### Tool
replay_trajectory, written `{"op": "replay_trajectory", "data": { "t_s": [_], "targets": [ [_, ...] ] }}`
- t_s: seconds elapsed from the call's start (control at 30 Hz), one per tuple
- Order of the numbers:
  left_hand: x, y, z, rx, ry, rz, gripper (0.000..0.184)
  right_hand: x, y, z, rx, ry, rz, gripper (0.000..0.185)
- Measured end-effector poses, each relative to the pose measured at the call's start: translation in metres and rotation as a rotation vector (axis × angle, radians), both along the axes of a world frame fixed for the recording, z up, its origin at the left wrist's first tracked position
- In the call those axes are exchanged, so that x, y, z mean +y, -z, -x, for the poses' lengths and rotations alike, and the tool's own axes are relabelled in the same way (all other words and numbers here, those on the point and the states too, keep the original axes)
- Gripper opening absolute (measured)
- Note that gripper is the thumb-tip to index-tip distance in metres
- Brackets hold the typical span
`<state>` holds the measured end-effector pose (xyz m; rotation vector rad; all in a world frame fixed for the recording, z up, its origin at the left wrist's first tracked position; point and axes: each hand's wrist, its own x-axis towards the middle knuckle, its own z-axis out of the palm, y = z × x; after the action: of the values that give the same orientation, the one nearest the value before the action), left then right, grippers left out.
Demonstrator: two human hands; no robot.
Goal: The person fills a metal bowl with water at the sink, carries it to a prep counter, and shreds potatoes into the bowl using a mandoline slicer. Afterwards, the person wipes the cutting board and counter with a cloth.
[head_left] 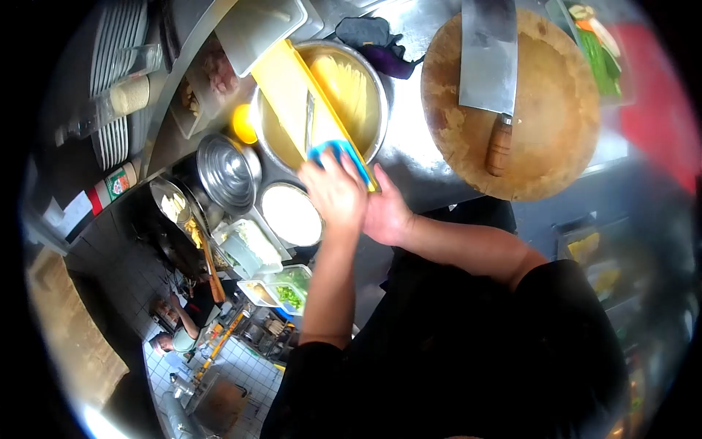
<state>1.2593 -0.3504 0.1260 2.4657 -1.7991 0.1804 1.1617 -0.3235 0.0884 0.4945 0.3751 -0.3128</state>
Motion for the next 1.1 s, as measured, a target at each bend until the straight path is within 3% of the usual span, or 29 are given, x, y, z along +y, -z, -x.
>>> {"op": "replay_trajectory", "data": {
  "t_s": [0.07, 0.1, 0.23, 0.3, 0.37, 0.53, 0.6, 0.77, 0.87, 0.93, 1.03, 1.1],
  "targets": [
    [0.005, 0.002, 0.004, 0.013, -0.008, 0.014, 0.026, -0.009, -0.011, 0.004, 0.049, 0.041, -0.032, 0.099],
    [-0.013, 0.007, -0.007, -0.003, -0.038, 0.018, 0.027, -0.004, 0.003, 0.001, -0.047, 0.024, -0.001, 0.101],
    [-0.137, 0.014, -0.069, 0.010, -0.086, 0.125, 0.031, -0.011, -0.004, 0.001, -0.021, -0.042, 0.057, 0.101],
    [-0.156, 0.017, -0.085, -0.042, -0.057, 0.143, 0.032, -0.013, -0.011, 0.002, 0.009, -0.040, 0.064, 0.102],
    [-0.154, 0.015, -0.085, -0.055, -0.065, 0.127, 0.032, -0.012, -0.015, 0.003, 0.022, -0.046, 0.058, 0.102],
    [-0.015, 0.005, -0.010, 0.011, -0.032, -0.007, 0.028, -0.003, 0.000, 0.000, -0.028, 0.032, 0.029, 0.099],
    [-0.009, 0.005, -0.003, 0.003, -0.016, 0.042, 0.027, -0.010, -0.008, 0.003, 0.028, 0.043, -0.008, 0.097],
    [-0.119, 0.012, -0.058, 0.045, -0.183, 0.053, 0.030, -0.009, -0.007, 0.002, 0.023, -0.018, 0.063, 0.100],
    [-0.170, 0.005, -0.088, -0.003, -0.102, 0.112, 0.034, -0.011, -0.017, 0.002, 0.063, -0.047, 0.124, 0.102],
    [-0.169, -0.002, -0.094, 0.044, -0.100, 0.051, 0.034, -0.007, -0.017, 0.003, 0.083, -0.056, 0.155, 0.102],
    [-0.148, 0.005, -0.128, 0.153, -0.068, 0.264, 0.032, -0.006, -0.015, 0.010, 0.061, -0.125, 0.202, 0.102],
    [-0.120, -0.017, -0.137, 0.669, -0.203, 0.403, 0.031, -0.007, -0.019, 0.017, 0.119, -0.190, 0.213, 0.100]
  ]
}}
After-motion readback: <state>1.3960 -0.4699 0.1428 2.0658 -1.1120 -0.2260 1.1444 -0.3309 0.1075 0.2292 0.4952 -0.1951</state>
